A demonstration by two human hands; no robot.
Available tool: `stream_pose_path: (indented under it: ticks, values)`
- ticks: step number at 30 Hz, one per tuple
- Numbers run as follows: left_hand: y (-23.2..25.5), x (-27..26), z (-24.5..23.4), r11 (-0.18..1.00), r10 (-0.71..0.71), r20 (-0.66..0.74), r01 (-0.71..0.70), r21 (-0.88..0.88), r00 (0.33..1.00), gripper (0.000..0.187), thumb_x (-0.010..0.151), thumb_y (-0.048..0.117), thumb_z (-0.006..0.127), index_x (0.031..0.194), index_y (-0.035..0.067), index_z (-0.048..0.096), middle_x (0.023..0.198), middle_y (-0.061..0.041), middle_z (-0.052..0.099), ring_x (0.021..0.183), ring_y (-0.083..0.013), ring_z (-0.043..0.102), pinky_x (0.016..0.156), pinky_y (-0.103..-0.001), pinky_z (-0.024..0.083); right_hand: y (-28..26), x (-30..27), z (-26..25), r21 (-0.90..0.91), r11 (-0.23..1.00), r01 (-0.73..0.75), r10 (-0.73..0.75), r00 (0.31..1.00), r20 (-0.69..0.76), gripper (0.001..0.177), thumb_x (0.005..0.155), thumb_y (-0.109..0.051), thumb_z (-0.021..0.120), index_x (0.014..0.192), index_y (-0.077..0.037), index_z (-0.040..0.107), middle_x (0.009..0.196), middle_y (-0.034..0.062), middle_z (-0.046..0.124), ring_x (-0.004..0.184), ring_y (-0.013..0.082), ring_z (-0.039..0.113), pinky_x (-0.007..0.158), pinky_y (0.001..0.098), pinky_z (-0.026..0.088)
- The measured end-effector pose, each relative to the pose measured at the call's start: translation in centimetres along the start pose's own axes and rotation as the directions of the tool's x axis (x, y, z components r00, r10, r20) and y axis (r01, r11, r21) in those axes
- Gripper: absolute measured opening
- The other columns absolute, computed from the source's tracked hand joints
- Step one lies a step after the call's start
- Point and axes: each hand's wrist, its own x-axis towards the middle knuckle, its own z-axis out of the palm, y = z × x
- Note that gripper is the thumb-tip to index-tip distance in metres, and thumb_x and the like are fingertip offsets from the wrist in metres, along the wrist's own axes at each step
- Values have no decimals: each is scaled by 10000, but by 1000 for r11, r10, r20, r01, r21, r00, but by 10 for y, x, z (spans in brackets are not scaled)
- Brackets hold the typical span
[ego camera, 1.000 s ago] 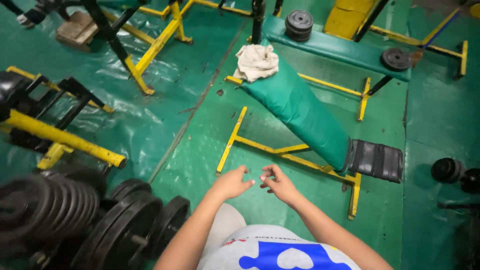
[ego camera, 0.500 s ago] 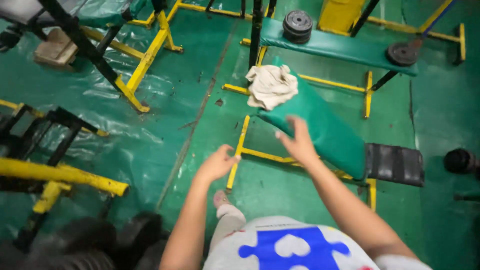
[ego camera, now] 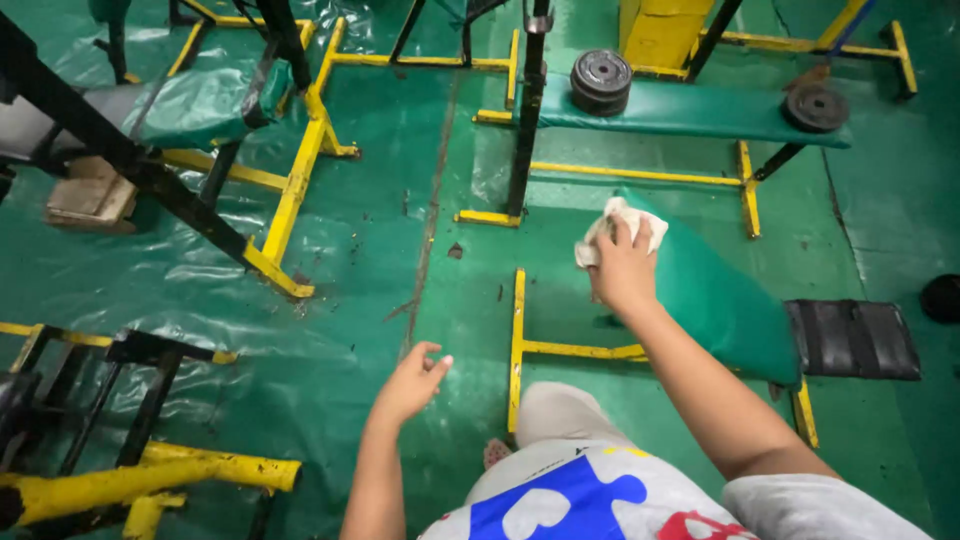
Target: Cleaning and organizing weight plates and benches in a gym.
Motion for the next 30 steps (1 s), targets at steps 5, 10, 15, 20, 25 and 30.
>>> stream_pose_path:
  ticks: [5,10,15,20,25,30]
  values:
    - [-7,9,-35,998,-63,-2,63,-14,998,475,923,357,688,1286,74,570,885,-90,678,653,-162,656,605,-339,535,-20,35,20,68,994,88,-93,994,62,444,673,-179,814,1083,-125,654,1280,95,625,1331,387,500,986,559,495]
    - [-15,36,-73,994,-78,-17,76,-74,997,469,927,334,687,1298,76,559,962,-81,721,678,-163,655,637,-329,540,-46,87,107,398,912,-101,38,986,164,228,862,-105,734,1085,-103,688,1033,154,720,996,386,678,836,460,549]
    - [10,104,-109,997,-29,6,30,-65,1000,494,941,335,675,1343,71,558,975,-104,710,705,-147,677,659,-311,545,-90,151,182,875,228,-428,-90,885,456,175,904,-69,740,1056,-29,664,1001,112,725,891,198,669,763,357,565]
    - [58,218,-129,991,119,4,-119,61,993,672,892,343,731,1443,61,469,1210,-152,623,922,-254,619,796,-368,530,-142,234,178,740,-229,-633,-155,774,614,209,922,-29,676,1130,-17,657,1056,122,738,935,239,718,840,396,599]
    - [131,308,-145,909,386,11,-383,165,922,1014,806,338,854,1563,8,264,1538,-250,362,1395,-377,414,1110,-443,395,-158,301,147,627,-399,-669,-237,736,635,280,921,-45,665,1198,-2,649,1136,151,727,1009,267,724,915,447,601]
    - [202,379,-136,905,424,49,-425,21,904,1160,719,355,900,1588,20,210,1524,-249,431,1411,-344,448,1145,-425,379,-139,348,84,569,-519,-638,-367,767,526,330,919,-81,640,1242,-27,600,1249,171,714,1140,320,711,982,494,587]
